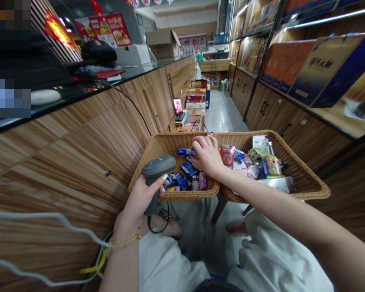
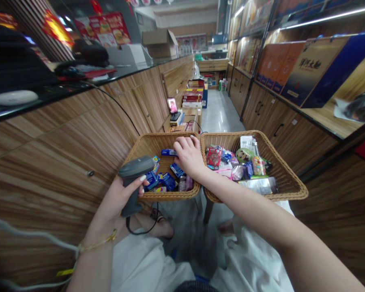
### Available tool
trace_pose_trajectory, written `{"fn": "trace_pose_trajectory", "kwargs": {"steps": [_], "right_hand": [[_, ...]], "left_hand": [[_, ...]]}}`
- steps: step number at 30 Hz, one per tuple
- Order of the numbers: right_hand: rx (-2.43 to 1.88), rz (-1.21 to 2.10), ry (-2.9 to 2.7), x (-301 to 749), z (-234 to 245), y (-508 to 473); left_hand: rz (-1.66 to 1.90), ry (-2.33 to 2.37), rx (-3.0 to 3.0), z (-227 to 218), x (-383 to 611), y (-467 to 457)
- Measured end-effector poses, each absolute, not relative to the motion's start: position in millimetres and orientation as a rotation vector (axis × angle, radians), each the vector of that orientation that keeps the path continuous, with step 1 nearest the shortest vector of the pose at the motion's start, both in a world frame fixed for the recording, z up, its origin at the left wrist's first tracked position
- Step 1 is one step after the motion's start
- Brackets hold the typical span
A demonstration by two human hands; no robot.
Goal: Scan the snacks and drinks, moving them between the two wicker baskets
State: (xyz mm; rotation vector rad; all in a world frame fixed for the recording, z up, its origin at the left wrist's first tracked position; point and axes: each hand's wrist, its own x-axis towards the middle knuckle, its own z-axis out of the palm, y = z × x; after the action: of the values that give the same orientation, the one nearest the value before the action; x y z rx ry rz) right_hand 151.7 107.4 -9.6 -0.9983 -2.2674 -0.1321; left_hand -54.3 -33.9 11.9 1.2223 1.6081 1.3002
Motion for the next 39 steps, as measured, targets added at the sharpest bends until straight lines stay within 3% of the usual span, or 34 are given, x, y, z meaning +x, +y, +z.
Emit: {"fn": "trace_pose_trajectory", "kwargs": {"steps": [12, 26, 39], "right_hand": [[-0.996, -0.090, -2.185, 158.7, 0.7, 107.6], [-1.257, -0.283, -1.881, 253.5, 39.5, 106.0], [-1.121, -0.231, -2.858, 157.0, 10.1, 139.7]], "left_hand": [[1.311, 1.617, 1.237, 11.2, -54.8, -36.6], [1.331, 1.604, 1.277, 6.4, -57.9, -34.9], [1.327, 1.650, 1.303, -2.6, -62.9, -39.0]]}}
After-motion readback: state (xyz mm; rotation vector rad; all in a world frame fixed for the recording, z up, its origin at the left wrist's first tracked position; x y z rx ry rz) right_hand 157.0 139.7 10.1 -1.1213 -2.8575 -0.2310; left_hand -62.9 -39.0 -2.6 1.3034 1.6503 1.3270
